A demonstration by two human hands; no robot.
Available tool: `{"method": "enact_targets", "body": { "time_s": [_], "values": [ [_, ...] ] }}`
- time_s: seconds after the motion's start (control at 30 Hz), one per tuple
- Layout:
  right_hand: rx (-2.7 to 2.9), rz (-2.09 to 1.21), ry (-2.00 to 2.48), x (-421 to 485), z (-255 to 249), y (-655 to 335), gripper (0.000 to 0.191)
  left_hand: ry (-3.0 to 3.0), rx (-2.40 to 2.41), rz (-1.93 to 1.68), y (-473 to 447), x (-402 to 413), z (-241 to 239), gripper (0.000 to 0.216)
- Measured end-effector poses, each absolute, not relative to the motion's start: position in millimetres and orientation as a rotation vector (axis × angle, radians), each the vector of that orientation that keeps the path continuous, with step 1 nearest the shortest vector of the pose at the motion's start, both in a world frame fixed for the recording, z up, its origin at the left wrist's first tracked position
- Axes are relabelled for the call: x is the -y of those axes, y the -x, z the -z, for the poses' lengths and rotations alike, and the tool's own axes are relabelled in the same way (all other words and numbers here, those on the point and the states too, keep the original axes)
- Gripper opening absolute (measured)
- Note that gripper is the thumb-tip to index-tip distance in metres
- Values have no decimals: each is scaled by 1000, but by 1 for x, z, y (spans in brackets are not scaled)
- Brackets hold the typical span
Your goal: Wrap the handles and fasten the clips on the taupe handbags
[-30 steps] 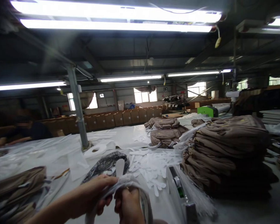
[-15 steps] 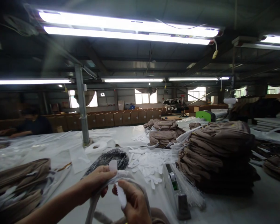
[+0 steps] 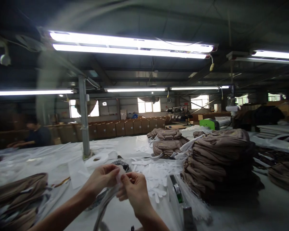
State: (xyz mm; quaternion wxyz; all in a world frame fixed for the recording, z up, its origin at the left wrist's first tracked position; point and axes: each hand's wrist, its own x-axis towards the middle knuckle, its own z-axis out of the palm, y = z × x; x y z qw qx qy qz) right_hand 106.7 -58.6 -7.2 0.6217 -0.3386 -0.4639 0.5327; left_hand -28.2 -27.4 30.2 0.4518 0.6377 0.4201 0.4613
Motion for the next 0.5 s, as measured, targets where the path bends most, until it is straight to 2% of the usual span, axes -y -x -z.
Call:
{"method": "enact_targets", "body": {
  "time_s": [0.2,0.5],
  "values": [
    [1115,-1162,953,44,12,-101,60,-1625,-1018,-1177,23,29,-24,25],
    [1135,-1156,1079,44,6,-109,42,-1915,-1137,-1287,13,45,-10,23]
  ]
}}
